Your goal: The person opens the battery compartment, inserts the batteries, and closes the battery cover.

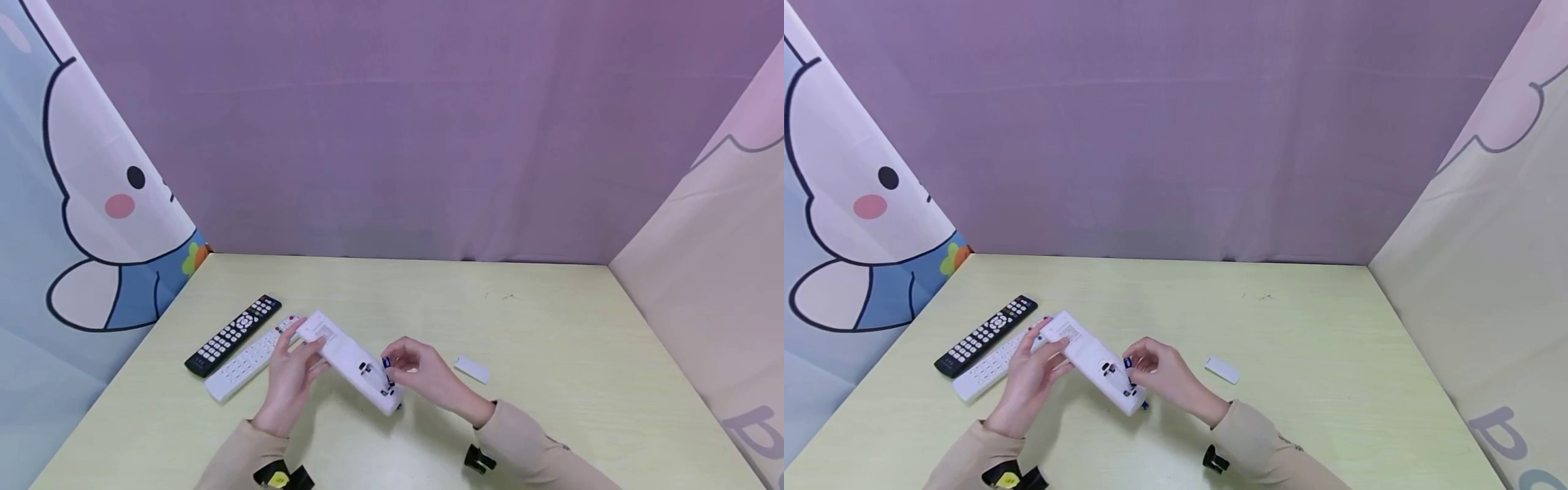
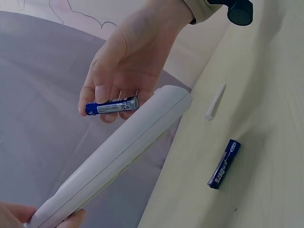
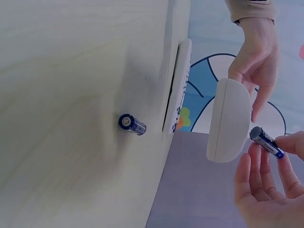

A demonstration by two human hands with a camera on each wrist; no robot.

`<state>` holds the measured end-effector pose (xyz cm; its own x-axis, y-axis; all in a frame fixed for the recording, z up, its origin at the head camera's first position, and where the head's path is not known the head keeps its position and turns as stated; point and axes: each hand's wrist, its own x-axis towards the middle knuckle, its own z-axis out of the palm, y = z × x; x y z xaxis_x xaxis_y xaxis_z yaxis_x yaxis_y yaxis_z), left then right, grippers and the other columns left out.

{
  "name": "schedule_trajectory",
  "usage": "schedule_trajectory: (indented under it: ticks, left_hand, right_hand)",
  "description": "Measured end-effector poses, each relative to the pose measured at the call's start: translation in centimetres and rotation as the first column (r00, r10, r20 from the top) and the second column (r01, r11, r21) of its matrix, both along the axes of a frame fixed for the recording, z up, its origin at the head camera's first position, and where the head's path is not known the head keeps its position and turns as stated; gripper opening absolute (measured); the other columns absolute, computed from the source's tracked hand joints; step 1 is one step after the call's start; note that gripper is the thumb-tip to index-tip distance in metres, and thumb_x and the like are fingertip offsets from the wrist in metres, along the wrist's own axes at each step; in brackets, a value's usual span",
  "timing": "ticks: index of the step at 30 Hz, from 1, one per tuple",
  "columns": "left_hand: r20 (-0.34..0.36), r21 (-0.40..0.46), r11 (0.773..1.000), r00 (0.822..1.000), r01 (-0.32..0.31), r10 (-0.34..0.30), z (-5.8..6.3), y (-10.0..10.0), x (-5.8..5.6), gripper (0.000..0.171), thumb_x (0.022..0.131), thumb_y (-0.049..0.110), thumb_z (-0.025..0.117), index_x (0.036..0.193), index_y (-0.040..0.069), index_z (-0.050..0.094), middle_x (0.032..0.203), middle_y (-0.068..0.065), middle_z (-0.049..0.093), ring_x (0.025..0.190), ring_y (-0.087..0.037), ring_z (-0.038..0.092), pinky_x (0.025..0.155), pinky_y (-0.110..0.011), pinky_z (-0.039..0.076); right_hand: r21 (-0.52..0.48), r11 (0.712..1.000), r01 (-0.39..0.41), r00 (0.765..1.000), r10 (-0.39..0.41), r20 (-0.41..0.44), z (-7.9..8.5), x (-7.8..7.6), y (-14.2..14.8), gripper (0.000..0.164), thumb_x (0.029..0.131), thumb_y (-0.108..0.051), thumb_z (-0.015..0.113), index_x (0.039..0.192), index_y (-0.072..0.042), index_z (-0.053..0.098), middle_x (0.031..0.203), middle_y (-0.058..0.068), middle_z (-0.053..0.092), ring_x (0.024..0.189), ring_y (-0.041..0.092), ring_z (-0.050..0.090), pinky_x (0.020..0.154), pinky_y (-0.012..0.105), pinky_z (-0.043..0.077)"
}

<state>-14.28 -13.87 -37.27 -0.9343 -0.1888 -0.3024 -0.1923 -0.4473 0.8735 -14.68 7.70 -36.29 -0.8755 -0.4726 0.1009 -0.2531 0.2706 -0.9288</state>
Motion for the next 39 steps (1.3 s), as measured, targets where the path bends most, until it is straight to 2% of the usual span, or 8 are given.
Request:
schedule_trajectory:
  ticks: [3, 13, 20, 23, 30, 34, 39]
  left_hand:
    - [-0.005, -0.005, 1.000, 1.000, 0.005, -0.005, 0.0, 0.2, 0.0, 0.058, 0.083, -0.007, 0.048, 0.134, 0.013, 0.028, 0.103, -0.004, 0.056, 0.078, -0.014, 0.064, 0.073, -0.028, 0.055]
    - [-0.020, -0.016, 1.000, 1.000, 0.022, -0.023, 0.0, 0.5, 0.0, 0.060, 0.084, -0.005, 0.048, 0.137, 0.013, 0.025, 0.116, -0.013, 0.050, 0.080, -0.014, 0.063, 0.077, -0.029, 0.053]
    - [-0.012, -0.005, 1.000, 1.000, 0.018, -0.018, 0.0, 0.8, -0.1, 0.059, 0.084, -0.006, 0.047, 0.135, 0.015, 0.028, 0.116, -0.014, 0.050, 0.081, -0.015, 0.064, 0.078, -0.030, 0.053]
    - [-0.015, -0.011, 1.000, 1.000, 0.020, -0.020, 0.0, 0.8, -0.1, 0.059, 0.084, -0.006, 0.048, 0.135, 0.014, 0.027, 0.116, -0.015, 0.051, 0.081, -0.015, 0.064, 0.077, -0.030, 0.053]
    - [-0.024, -0.008, 1.000, 0.999, 0.023, -0.023, 0.0, 1.0, -0.1, 0.058, 0.083, -0.006, 0.048, 0.135, 0.013, 0.028, 0.115, -0.014, 0.050, 0.080, -0.015, 0.064, 0.075, -0.029, 0.054]
    - [-0.028, -0.006, 1.000, 0.999, 0.020, -0.020, 0.0, 1.1, -0.2, 0.058, 0.083, -0.007, 0.048, 0.134, 0.012, 0.029, 0.112, -0.012, 0.051, 0.079, -0.015, 0.064, 0.073, -0.028, 0.055]
    - [-0.026, -0.008, 1.000, 0.999, 0.022, -0.022, 0.1, 1.2, -0.2, 0.058, 0.083, -0.007, 0.047, 0.134, 0.013, 0.029, 0.113, -0.012, 0.051, 0.079, -0.015, 0.064, 0.073, -0.028, 0.054]
  right_hand:
    - [0.017, 1.000, -0.003, 1.000, 0.003, -0.013, 1.1, 0.5, -0.1, 0.018, 0.079, 0.003, 0.058, 0.096, 0.004, 0.058, 0.088, 0.012, 0.061, 0.077, 0.017, 0.054, 0.070, 0.023, 0.049]
    - [0.025, 1.000, -0.005, 0.999, 0.006, -0.049, 1.1, 0.6, -0.1, 0.018, 0.078, 0.002, 0.060, 0.096, 0.003, 0.060, 0.089, 0.012, 0.062, 0.074, 0.014, 0.053, 0.066, 0.020, 0.048]
    - [0.045, 0.999, -0.020, 0.994, 0.024, -0.102, 1.3, 0.9, -0.3, 0.017, 0.078, 0.002, 0.061, 0.094, 0.004, 0.061, 0.086, 0.014, 0.063, 0.072, 0.013, 0.054, 0.066, 0.018, 0.047]
    - [0.045, 0.998, -0.033, 0.990, 0.039, -0.137, 1.0, 0.8, -0.3, 0.016, 0.077, 0.003, 0.061, 0.093, 0.004, 0.062, 0.085, 0.015, 0.063, 0.071, 0.014, 0.054, 0.064, 0.019, 0.048]
    - [0.047, 0.998, -0.041, 0.982, 0.049, -0.184, -2.0, -0.3, 0.0, 0.016, 0.078, -0.004, 0.064, 0.094, -0.003, 0.065, 0.086, 0.007, 0.065, 0.072, 0.010, 0.054, 0.063, 0.024, 0.049]
    - [0.056, 0.997, -0.047, 0.976, 0.058, -0.208, -2.5, -0.5, 0.1, 0.015, 0.078, -0.008, 0.065, 0.093, -0.007, 0.065, 0.086, 0.003, 0.065, 0.071, 0.006, 0.053, 0.063, 0.023, 0.049]
    - [0.072, 0.996, -0.050, 0.969, 0.066, -0.238, -2.4, -0.4, 0.1, 0.015, 0.077, -0.007, 0.066, 0.092, -0.007, 0.066, 0.086, 0.002, 0.065, 0.071, 0.006, 0.053, 0.062, 0.029, 0.051]
